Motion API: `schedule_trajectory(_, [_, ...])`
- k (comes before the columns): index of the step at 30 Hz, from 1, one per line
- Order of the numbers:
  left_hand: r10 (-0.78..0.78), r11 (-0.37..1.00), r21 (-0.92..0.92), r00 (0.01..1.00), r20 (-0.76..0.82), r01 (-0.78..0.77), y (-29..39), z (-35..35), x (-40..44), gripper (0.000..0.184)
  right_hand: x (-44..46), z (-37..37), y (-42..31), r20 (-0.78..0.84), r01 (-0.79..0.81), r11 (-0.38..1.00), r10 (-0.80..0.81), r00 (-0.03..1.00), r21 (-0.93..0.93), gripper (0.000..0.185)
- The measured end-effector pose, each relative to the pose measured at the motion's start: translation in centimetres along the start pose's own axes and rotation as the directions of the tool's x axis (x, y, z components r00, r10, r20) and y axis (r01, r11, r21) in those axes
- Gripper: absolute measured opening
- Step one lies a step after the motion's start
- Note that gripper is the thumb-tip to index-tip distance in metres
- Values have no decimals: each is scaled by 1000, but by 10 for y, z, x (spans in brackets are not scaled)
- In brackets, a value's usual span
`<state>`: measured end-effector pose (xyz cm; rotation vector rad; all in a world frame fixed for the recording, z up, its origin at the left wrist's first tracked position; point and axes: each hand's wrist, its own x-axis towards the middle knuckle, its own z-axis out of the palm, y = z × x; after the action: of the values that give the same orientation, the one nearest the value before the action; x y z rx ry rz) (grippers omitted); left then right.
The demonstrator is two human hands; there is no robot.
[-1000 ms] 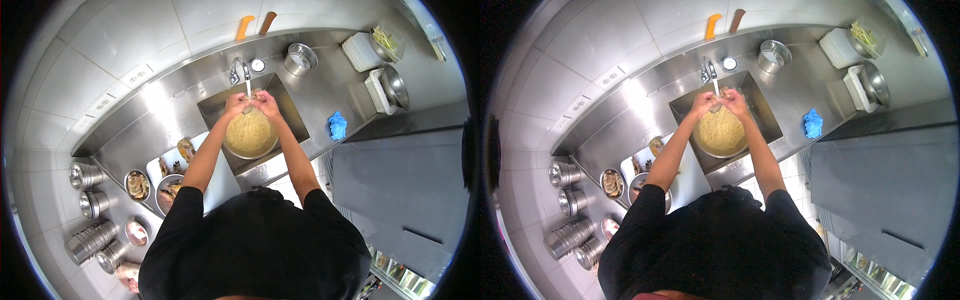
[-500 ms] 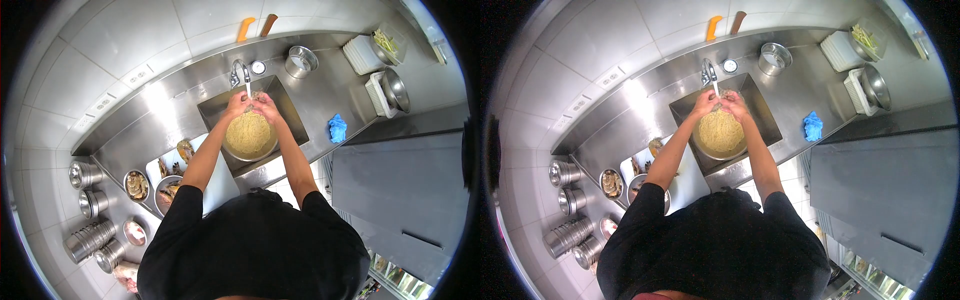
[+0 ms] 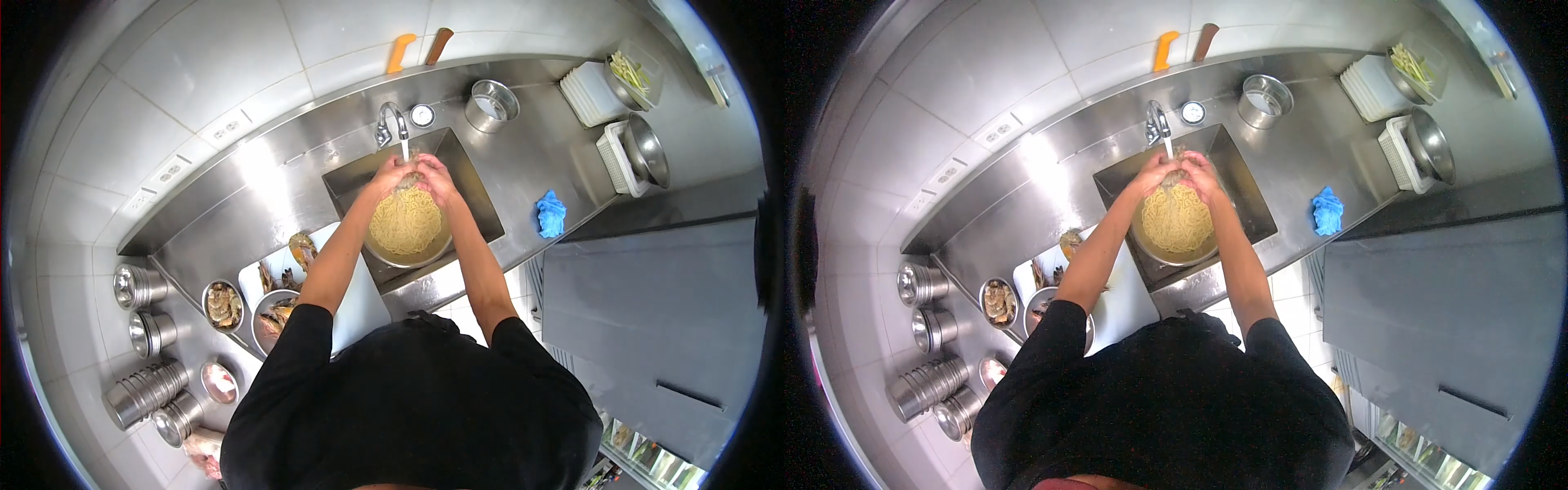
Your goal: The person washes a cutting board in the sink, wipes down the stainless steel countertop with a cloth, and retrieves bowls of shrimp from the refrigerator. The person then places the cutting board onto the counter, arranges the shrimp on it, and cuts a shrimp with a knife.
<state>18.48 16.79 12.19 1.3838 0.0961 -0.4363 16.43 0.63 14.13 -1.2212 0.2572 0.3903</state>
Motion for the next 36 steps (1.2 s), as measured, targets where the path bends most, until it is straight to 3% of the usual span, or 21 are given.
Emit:
schedule_trajectory(2, [18, 999, -46, 1000, -6, -18, -1, 1, -7, 46, 0, 2, 0, -39, 16, 998, -19, 999, -68, 29])
schedule_trajectory(4, [76, 991, 118, 986, -150, -58, -2, 9, -12, 43, 5, 4, 6, -116, -11, 991, -5, 993, -135, 25])
schedule_trajectory(7, [55, 979, 204, 977, -207, -12, -5, 7, -14, 51, 30, -4, 40, -148, 268, 952, -289, 946, -150, 24])
schedule_trajectory(8, [25, 979, 205, 979, -202, 18, -9, 5, -13, 56, 20, 2, 32, -169, 269, 912, -332, 928, -310, 24])
schedule_trajectory(10, [-70, 985, 141, 971, -230, 104, -26, 1, -2, 57, -10, 19, 3, -180, 237, 759, -422, 889, -607, 23])
schedule_trajectory(13, [-109, 988, 79, 963, -245, 132, -19, 4, -15, 58, -6, 5, 1, 110, 409, 367, -618, 778, -835, 18])
schedule_trajectory(14, [-108, 990, 59, 960, -258, 127, -17, 7, -22, 58, -7, 2, -4, 113, 399, 440, -547, 830, -804, 11])
schedule_trajectory(15, [-96, 987, 103, 968, -231, 123, -45, 0, -5, 61, -4, -4, -5, 143, 411, 420, -538, 831, -809, 12])
schedule_trajectory(17, [-67, 910, 384, 968, -241, 158, -34, 8, -21, 56, 9, -17, -8, 141, 398, 483, -484, 864, -780, 17])
schedule_trajectory(18, [-15, 831, 549, 989, -148, 94, -30, 11, -23, 47, 7, -16, -19, 202, 445, 501, -466, 861, -742, 17])
schedule_trajectory(19, [5, 725, 688, 999, -51, 32, -27, 11, -29, 38, 19, -20, -22, 211, 420, 455, -441, 872, -785, 18])
schedule_trajectory(21, [13, 611, 791, 999, -43, 26, -14, 17, -62, 24, 63, -43, -13, 379, 496, 439, -329, 865, -749, 21])
schedule_trajectory(22, [95, 619, 785, 992, -77, 1, -17, 14, -81, 24, 84, -51, -9, 468, 547, 416, -283, 837, -727, 27])
schedule_trajectory(23, [178, 620, 784, 979, -99, -34, -21, 16, -95, 24, 64, -17, -33, 425, 474, 322, -215, 879, -819, 31])
schedule_trajectory(24, [261, 613, 786, 959, -112, -75, -21, 17, -107, 25, 65, -3, -39, 469, 499, 258, -171, 866, -827, 42])
schedule_trajectory(26, [216, 601, 799, 966, -140, -19, -2, 7, -143, 32, 90, 11, -39, 586, 588, 12, -46, 809, -809, 50])
schedule_trajectory(27, [195, 592, 806, 969, -152, 8, 10, -2, -161, 35, 112, 8, -30, 602, 603, -3, 71, 796, -797, 55])
schedule_trajectory(30, [129, 574, 817, 980, -151, 50, 32, -45, -204, 40, 162, -3, 1, 615, 620, -71, 73, 785, -782, 56])
schedule_trajectory(32, [24, 541, 837, 994, -107, 78, 34, -75, -219, 43, 122, 37, -24, 408, 411, 30, 201, 890, -911, 55])
schedule_trajectory(34, [-45, 481, 875, 998, -43, 60, 26, -109, -219, 46, 113, 63, -33, 235, 212, 107, 320, 918, -971, 56])
schedule_trajectory(36, [-96, 400, 917, 994, 49, -7, -2, -131, -217, 50, 122, 53, -27, 365, 404, -117, 256, 895, -907, 55])
